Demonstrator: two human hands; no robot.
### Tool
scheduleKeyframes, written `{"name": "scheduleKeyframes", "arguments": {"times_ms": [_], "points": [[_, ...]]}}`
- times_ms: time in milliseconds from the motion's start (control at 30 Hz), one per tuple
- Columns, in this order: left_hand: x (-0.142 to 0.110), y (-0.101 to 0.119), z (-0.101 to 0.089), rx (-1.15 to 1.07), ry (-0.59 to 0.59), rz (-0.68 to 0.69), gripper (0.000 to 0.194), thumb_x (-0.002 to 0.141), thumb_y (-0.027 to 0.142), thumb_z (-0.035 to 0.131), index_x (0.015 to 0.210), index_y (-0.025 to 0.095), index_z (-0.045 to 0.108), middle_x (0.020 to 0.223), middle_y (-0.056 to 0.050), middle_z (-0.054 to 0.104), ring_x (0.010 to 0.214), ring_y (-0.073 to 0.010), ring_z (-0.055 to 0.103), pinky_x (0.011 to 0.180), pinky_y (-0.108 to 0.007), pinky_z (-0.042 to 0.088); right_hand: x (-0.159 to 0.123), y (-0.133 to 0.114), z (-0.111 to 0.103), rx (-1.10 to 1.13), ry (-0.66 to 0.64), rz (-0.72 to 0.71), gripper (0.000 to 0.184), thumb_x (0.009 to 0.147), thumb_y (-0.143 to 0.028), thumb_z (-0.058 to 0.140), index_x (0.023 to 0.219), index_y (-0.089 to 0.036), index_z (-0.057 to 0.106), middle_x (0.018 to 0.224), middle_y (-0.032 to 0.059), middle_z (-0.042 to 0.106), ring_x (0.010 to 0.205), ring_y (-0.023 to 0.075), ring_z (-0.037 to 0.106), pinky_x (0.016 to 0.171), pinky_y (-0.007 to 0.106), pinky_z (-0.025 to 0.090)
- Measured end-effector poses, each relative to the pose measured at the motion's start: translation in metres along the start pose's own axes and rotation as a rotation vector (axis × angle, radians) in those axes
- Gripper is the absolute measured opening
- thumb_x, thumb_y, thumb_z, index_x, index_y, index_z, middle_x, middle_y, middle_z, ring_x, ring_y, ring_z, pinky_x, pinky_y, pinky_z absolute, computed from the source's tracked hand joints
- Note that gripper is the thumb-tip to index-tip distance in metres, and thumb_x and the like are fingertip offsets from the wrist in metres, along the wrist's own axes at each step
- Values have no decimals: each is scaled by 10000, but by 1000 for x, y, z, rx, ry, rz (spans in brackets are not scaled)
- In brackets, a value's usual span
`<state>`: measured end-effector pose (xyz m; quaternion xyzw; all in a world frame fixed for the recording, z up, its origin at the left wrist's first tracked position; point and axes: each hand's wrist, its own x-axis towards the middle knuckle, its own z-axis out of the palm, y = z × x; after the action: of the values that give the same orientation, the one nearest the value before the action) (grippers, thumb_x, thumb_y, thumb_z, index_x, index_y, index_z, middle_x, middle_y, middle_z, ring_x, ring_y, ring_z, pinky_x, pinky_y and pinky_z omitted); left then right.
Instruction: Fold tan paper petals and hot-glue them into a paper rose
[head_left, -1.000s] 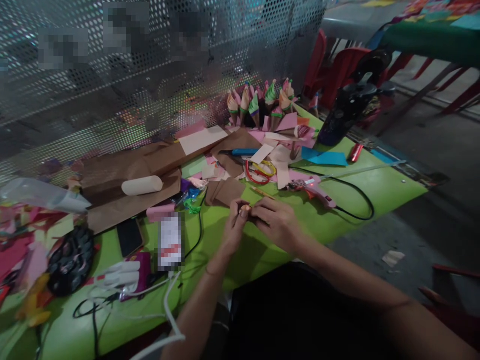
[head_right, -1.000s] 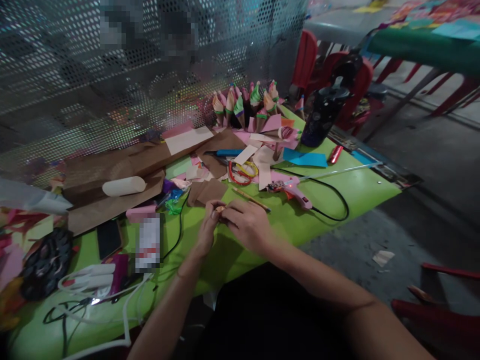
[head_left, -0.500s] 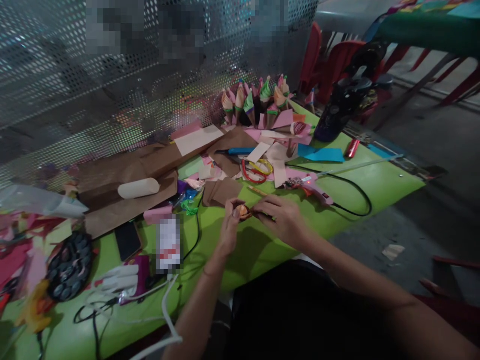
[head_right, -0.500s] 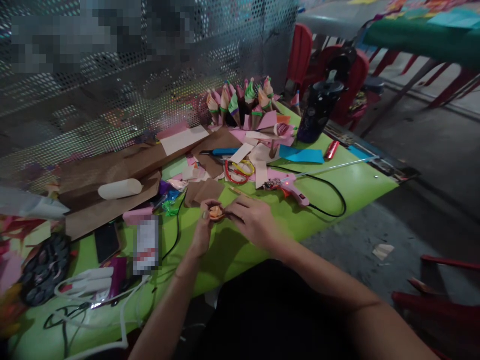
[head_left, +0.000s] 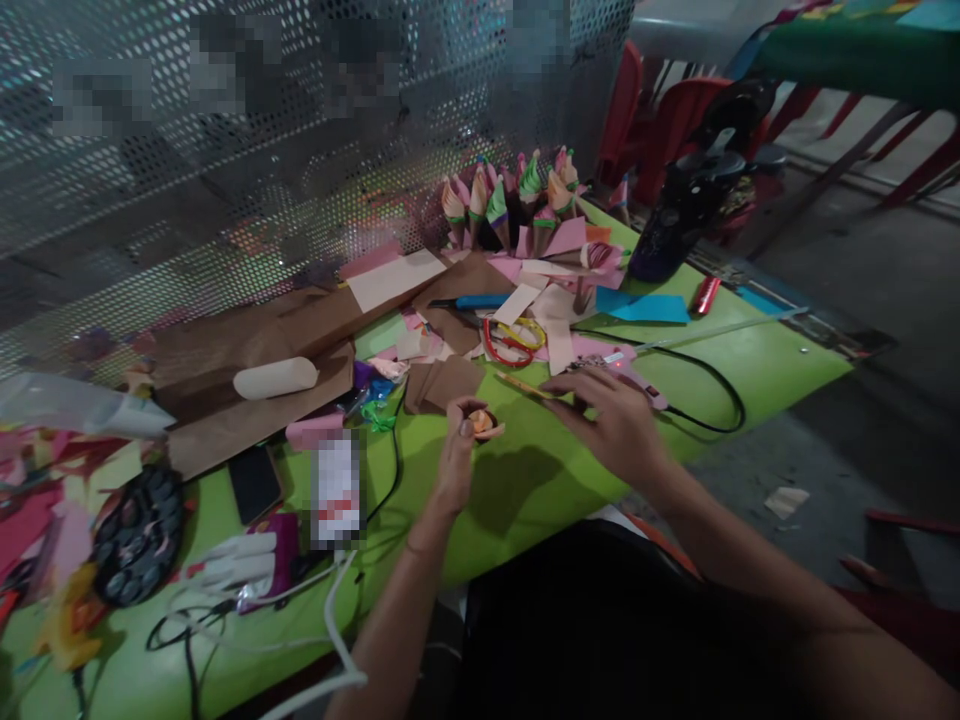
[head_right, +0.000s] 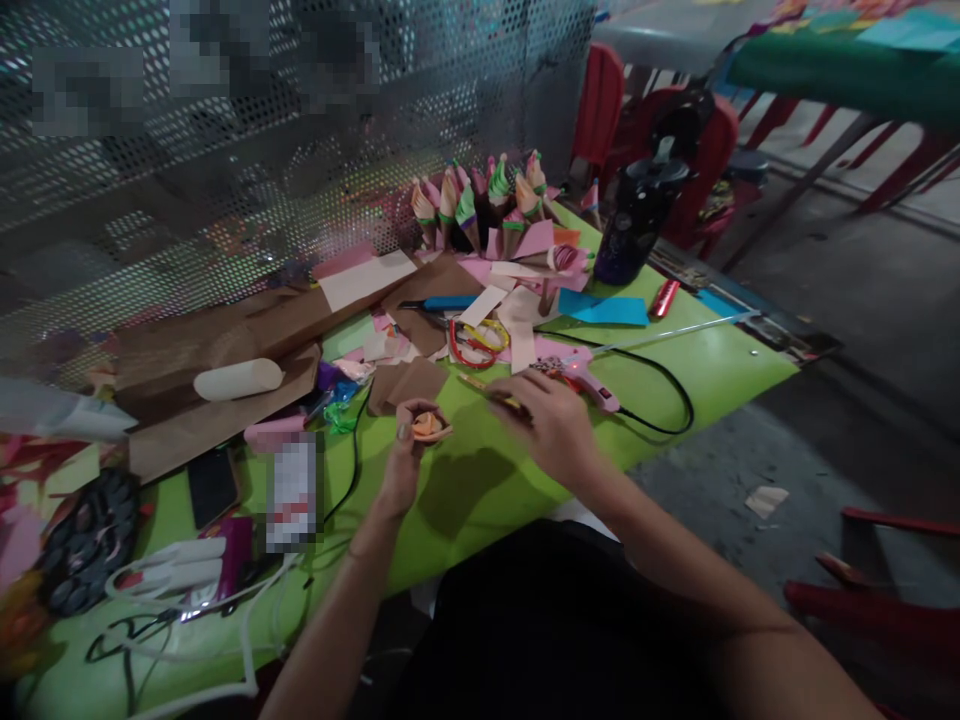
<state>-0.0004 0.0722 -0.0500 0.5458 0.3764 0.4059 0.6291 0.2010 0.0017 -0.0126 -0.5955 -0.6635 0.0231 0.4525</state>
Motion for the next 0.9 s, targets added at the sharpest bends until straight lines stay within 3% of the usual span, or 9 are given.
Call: {"name": "scheduleKeyframes", "arguments": {"times_ms": [167,267,400,600,700,900], "points": [[-2,6,1,-14,9,9,441,829,651,586,997,245,616,905,-35,627,870,-225,563,833,-356,464,-21,49,-39,-214,106,199,178,939,-375,600,886,-235,697,866,86,692,640,153,613,602,309,460],[-2,8,2,4,4,8,448,824,671,561,992,259,615,912,-37,629,878,-231,578,838,-379,491,-35,72,-52,-290,20,387,264,894,-473,593,853,-221,660,872,101,681,720,203,636,602,332,458],[0,5,2,25,-20,20,514,827,703,517,1015,229,580,927,-33,606,875,-204,582,855,-361,500,-38,81,-54,-234,-153,588,306,804,-495,626,948,-226,607,907,71,696,825,256,647,658,354,467],[1,5,1,-2,-8,19,424,830,670,540,984,283,620,909,-22,632,878,-221,588,850,-390,508,-25,84,-50,-357,-237,621,275,714,-411,647,909,-219,626,885,85,698,784,267,628,616,334,392],[1,7,1,-17,4,6,368,834,647,543,940,309,641,908,-23,662,867,-236,594,838,-408,509,-22,86,-49,-264,-202,657,216,691,-388,638,828,-221,625,763,48,671,687,228,595,576,313,372],[2,5,0,-45,-5,-11,454,828,681,550,985,260,615,913,-26,642,863,-210,590,834,-374,504,-19,66,-42,318,-48,727,354,591,-393,728,874,-219,608,737,-4,632,608,157,544,521,272,395]]}}
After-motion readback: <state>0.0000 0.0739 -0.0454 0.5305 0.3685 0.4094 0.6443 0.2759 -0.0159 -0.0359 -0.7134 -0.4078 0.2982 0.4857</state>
